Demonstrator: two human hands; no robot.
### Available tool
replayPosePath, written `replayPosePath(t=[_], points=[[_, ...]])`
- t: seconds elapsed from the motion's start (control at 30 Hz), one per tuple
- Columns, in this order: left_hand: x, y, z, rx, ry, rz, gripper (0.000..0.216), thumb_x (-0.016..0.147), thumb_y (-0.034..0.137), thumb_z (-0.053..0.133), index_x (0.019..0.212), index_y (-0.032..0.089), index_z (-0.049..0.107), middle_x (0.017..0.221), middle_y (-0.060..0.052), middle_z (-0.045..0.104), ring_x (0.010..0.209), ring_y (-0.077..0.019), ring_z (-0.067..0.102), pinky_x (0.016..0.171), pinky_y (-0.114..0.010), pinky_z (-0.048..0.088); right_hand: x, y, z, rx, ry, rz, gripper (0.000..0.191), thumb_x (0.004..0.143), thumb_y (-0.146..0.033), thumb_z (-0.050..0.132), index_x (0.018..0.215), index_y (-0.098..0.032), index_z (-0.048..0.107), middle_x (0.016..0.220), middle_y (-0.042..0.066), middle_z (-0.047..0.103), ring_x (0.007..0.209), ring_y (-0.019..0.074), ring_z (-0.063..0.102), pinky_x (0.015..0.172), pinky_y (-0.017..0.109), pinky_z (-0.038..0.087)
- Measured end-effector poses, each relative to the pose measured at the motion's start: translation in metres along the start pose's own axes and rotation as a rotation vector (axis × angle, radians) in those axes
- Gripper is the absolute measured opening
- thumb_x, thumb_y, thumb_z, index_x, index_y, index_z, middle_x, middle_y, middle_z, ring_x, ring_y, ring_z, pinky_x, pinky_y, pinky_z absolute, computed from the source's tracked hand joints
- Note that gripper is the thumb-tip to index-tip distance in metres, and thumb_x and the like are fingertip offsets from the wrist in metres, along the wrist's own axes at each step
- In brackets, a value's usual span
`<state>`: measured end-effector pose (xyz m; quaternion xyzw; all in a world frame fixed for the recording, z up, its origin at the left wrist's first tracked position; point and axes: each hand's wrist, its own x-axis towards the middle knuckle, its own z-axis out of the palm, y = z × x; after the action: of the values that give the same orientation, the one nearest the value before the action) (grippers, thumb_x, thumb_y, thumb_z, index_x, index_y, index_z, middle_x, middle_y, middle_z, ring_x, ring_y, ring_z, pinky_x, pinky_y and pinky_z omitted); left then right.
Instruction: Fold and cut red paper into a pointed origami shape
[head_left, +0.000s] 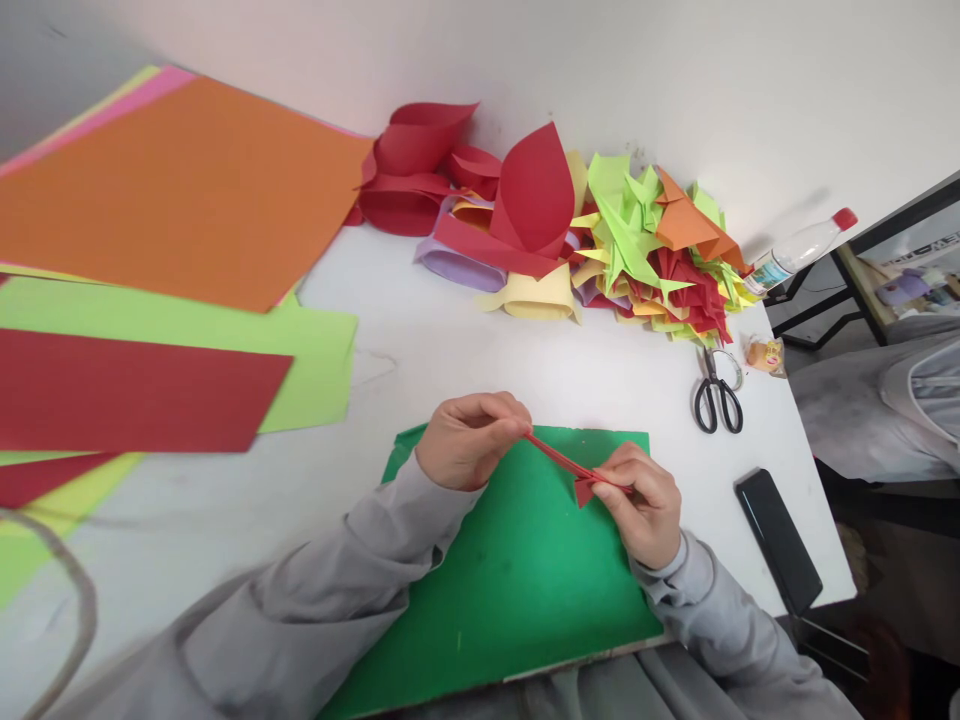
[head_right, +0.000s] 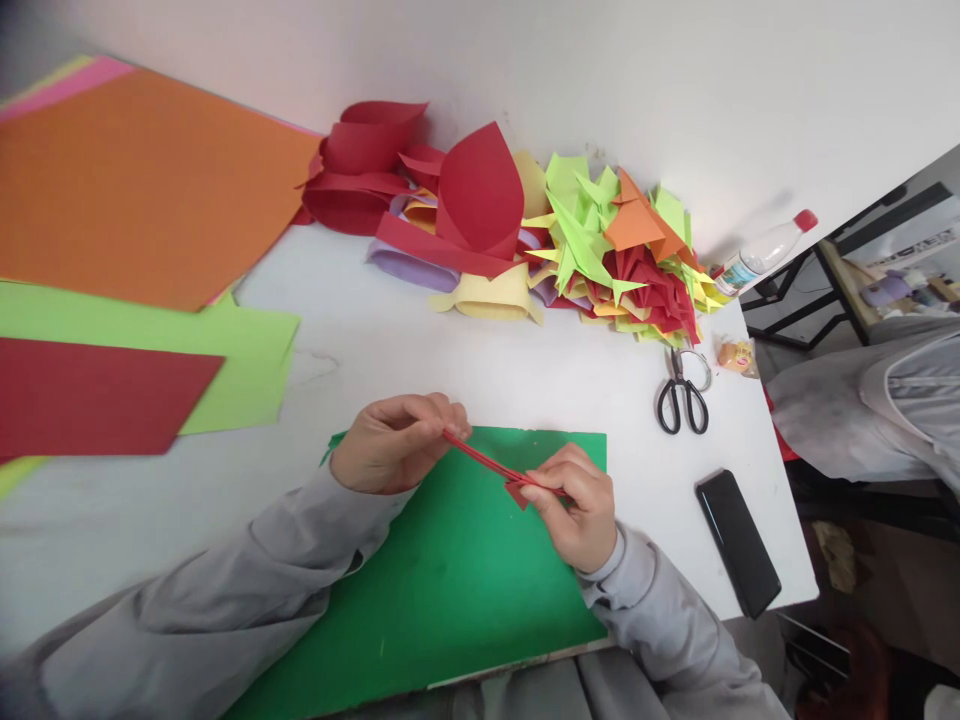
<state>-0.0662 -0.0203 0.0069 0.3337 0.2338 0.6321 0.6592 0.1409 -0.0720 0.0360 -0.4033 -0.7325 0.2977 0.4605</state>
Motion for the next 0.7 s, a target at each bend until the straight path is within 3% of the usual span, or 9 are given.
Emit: replayPosePath(t=[0.13, 0.27, 0.4, 0.7], points=[[0.004, 0.006, -0.007, -0.042, 0.023, 0.002, 0.017, 0.065, 0.030, 0.084, 0.058, 0.020, 0.072, 0.055, -0.001, 0.064, 0.055, -0.0119, 0.060, 0.054, -0.025, 0.054, 0.000, 0.000, -0.001, -0.049, 0.058, -0.018, 0.008, 0.086, -0.016, 0.061, 0.083, -0.020, 0.067, 0.066, 0.003, 0.066, 0.062, 0.0168, 0.059, 0.056, 0.031, 0.048], [0.002, 0.007, -0.004, -0.005, 0.024, -0.119, 0.019, 0.057, 0.026, 0.089, 0.067, 0.019, 0.075, 0.063, -0.002, 0.068, 0.056, -0.0122, 0.062, 0.053, -0.023, 0.053, 0.000, 0.000, -0.002, -0.133, 0.075, -0.104, 0.010, 0.084, -0.012, 0.061, 0.086, -0.020, 0.066, 0.069, 0.004, 0.066, 0.064, 0.0174, 0.059, 0.058, 0.033, 0.048], [-0.002, 0.004, 0.000, 0.058, -0.015, -0.136, 0.026, 0.050, 0.014, 0.089, 0.071, 0.019, 0.076, 0.069, -0.003, 0.071, 0.059, -0.0116, 0.064, 0.055, -0.020, 0.053, 0.001, 0.001, -0.004, -0.240, 0.082, -0.195, 0.014, 0.084, -0.011, 0.061, 0.093, -0.020, 0.067, 0.077, 0.006, 0.068, 0.067, 0.0185, 0.059, 0.060, 0.035, 0.048], [0.000, 0.006, 0.001, 0.191, -0.048, -0.059, 0.013, 0.058, 0.024, 0.086, 0.068, 0.021, 0.078, 0.066, -0.005, 0.072, 0.063, -0.0156, 0.064, 0.058, -0.025, 0.053, 0.002, 0.007, -0.010, -0.306, 0.048, -0.252, 0.018, 0.085, -0.010, 0.060, 0.098, -0.021, 0.066, 0.082, 0.007, 0.069, 0.070, 0.0191, 0.059, 0.062, 0.037, 0.048]])
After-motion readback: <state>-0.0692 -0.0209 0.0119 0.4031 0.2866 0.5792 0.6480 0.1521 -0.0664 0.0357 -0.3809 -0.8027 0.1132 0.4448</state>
